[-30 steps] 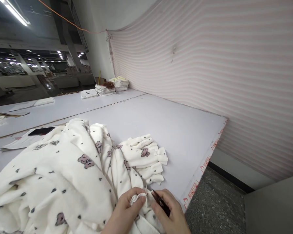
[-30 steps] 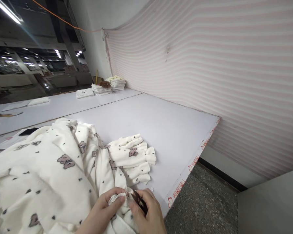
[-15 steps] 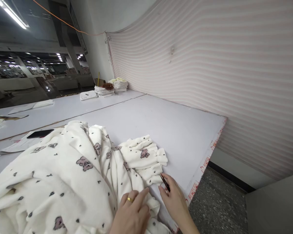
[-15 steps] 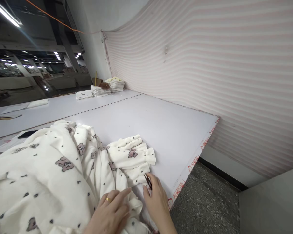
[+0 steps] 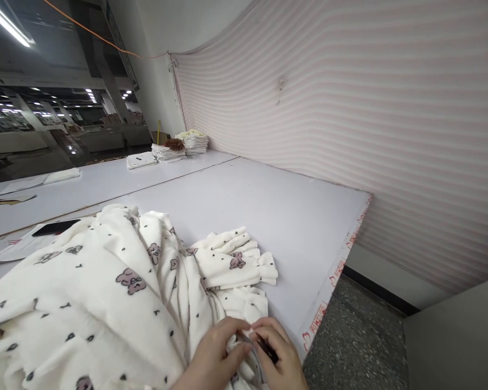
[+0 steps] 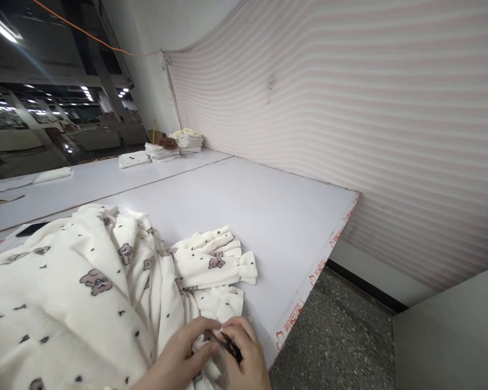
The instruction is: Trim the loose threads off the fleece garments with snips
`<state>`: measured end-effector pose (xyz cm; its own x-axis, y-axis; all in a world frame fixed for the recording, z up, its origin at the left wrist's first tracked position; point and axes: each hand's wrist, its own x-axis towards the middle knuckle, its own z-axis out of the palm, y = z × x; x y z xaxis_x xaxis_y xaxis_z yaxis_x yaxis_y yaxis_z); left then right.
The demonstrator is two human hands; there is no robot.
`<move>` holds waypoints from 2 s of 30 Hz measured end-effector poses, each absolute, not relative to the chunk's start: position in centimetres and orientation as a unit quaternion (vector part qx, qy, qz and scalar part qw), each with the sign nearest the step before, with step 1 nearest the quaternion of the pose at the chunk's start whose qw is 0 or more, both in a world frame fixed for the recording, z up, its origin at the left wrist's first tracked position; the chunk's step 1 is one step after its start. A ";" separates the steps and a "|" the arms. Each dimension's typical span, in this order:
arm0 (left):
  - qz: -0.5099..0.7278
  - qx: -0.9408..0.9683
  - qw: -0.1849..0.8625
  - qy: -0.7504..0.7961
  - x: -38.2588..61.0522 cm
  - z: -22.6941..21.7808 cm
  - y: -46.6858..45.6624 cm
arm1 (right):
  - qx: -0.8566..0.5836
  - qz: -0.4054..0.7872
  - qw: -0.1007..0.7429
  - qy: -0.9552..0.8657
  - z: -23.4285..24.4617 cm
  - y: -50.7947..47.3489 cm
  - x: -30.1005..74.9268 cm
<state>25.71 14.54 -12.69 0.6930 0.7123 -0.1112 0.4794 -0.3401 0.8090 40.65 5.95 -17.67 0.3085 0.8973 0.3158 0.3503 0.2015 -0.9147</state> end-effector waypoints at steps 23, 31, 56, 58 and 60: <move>0.322 0.811 0.270 0.407 24.5 -12.9 12.2 | -0.645 0.266 0.440 -0.565 -13.0 5.1 41.8; 0.299 0.813 0.292 0.406 24.5 -12.9 12.1 | -0.614 0.291 0.404 -0.612 -10.9 5.1 41.9; 0.301 0.777 0.376 0.406 24.8 -12.0 12.5 | -0.643 0.271 0.482 -0.531 -13.4 7.3 40.8; 0.254 0.742 0.455 0.421 24.8 -11.1 13.1 | -0.645 0.269 0.510 -0.502 -13.5 7.7 40.6; 0.224 0.693 0.522 0.445 24.8 -10.5 13.9 | -0.619 0.281 0.541 -0.495 -13.5 7.9 40.3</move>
